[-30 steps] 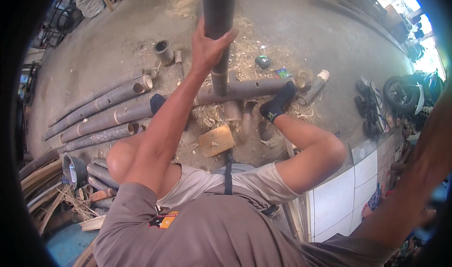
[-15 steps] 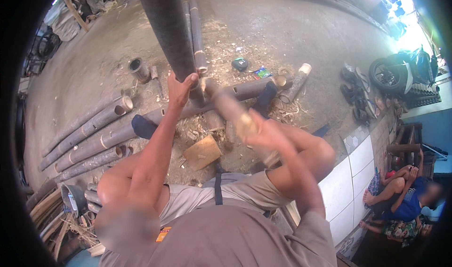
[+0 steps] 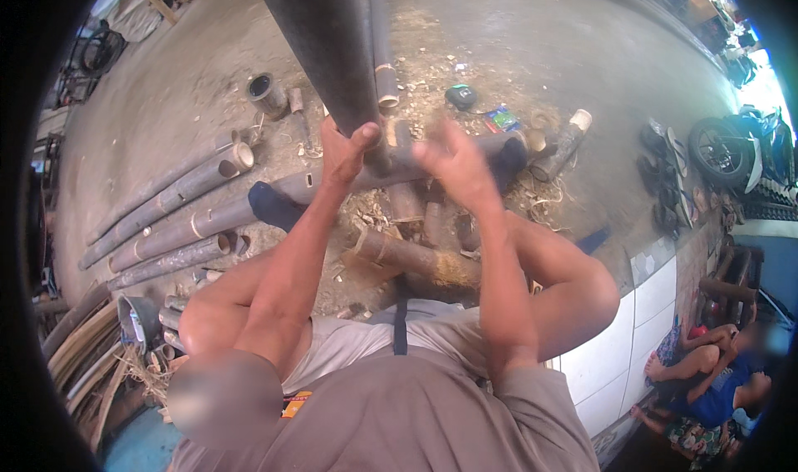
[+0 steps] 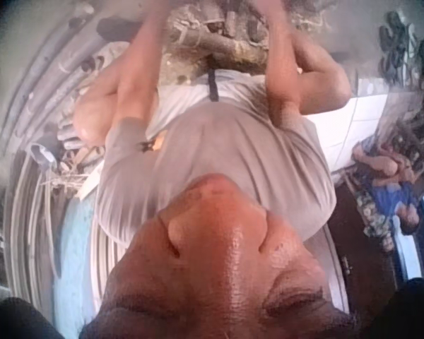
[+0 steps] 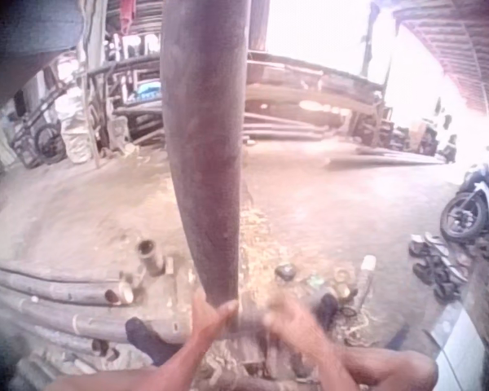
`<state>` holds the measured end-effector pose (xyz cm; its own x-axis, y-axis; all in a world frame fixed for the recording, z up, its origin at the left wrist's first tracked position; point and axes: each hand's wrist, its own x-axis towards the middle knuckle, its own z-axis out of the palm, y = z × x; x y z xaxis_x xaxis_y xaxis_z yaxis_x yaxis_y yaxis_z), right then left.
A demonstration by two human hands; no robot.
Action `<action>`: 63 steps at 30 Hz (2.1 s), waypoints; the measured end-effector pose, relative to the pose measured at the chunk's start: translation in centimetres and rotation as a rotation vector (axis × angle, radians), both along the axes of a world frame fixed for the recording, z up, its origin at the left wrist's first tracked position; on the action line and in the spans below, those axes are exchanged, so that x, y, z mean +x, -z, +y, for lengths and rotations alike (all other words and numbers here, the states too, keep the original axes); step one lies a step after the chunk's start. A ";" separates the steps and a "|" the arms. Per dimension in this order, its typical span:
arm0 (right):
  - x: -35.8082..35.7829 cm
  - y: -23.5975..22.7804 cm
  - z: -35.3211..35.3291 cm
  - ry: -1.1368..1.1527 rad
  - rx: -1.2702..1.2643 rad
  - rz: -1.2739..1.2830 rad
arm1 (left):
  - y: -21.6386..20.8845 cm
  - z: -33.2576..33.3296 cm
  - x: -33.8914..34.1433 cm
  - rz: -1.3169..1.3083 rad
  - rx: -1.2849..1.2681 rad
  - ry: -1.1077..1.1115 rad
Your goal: The person sits on the floor and uses a wooden mallet to drive smaller bamboo plugs into pre-cut slots on larger bamboo poles. They repeatedly pick up plugs, align them with the slots, and hammer them in, occasionally measuring the poles with a tape measure.
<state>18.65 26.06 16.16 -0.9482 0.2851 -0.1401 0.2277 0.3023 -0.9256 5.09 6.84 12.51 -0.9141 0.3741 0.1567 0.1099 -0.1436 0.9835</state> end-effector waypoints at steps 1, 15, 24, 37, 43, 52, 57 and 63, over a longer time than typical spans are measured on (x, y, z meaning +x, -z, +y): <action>-2.0 -2.7 0.3 0.036 -0.165 0.267 | -0.1 0.1 0.2 -0.027 -0.004 0.019; -12.3 -10.0 -5.0 -0.066 -0.373 0.662 | -4.9 3.1 0.1 0.093 -0.030 -0.125; -4.9 9.7 -2.9 0.328 -0.423 0.177 | -2.8 7.9 -5.6 -0.101 -0.152 0.202; -20.6 17.9 2.6 0.335 0.052 -0.223 | 13.3 -5.5 -1.9 0.444 -1.316 0.351; -15.8 19.1 3.0 0.252 0.613 0.012 | 12.2 -4.4 -2.2 0.317 -1.350 0.432; 4.5 17.4 -4.1 -0.064 0.706 -0.907 | 12.8 -5.1 -2.3 0.343 -1.339 0.366; 6.3 20.1 -2.5 0.014 0.484 -0.922 | 12.4 -4.7 -2.5 0.324 -1.318 0.402; 6.3 20.9 -2.1 0.212 0.337 -0.934 | 13.2 -5.0 -0.9 0.451 -1.312 0.307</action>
<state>24.95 23.95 -4.74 -0.4258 0.5960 -0.6808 0.8957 0.3841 -0.2240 4.15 1.81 -0.68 -0.7368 0.6452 -0.2020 0.5770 0.7558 0.3095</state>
